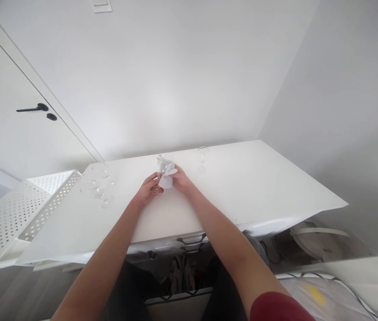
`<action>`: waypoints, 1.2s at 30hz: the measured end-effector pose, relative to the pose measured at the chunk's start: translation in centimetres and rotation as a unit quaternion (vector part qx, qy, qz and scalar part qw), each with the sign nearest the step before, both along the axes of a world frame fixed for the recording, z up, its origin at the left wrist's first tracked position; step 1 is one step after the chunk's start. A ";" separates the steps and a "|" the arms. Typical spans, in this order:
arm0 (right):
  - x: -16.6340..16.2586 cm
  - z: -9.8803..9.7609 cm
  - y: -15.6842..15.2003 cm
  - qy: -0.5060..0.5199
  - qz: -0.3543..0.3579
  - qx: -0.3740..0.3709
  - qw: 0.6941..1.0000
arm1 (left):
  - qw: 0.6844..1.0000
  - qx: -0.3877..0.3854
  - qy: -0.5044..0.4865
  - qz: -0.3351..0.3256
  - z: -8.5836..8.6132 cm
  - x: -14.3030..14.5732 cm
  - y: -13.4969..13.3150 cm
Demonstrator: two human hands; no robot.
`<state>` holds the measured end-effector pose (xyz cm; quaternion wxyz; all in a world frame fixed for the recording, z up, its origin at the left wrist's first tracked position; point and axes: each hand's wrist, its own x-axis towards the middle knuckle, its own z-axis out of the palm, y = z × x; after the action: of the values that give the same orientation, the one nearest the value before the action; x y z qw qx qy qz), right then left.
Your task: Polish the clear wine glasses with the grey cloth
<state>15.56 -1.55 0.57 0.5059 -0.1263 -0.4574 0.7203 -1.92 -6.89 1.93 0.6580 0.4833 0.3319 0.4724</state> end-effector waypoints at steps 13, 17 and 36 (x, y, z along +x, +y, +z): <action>0.1 0.6 -0.7 -0.107 -0.218 0.046 0.969 | 0.976 0.129 0.163 0.059 -1.6 0.5 -0.2; 0.8 0.7 -0.4 -0.017 -0.098 -0.024 0.995 | 0.994 0.055 0.083 -0.043 -1.1 0.0 0.1; -2.0 1.0 -1.7 -0.034 -0.032 -0.032 0.998 | 0.979 0.122 0.099 0.130 -2.6 0.3 0.8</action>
<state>13.58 -3.23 1.54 0.5087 -0.1815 -0.4464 0.7135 -1.62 -6.07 -0.72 0.4908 0.5569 0.3960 0.5406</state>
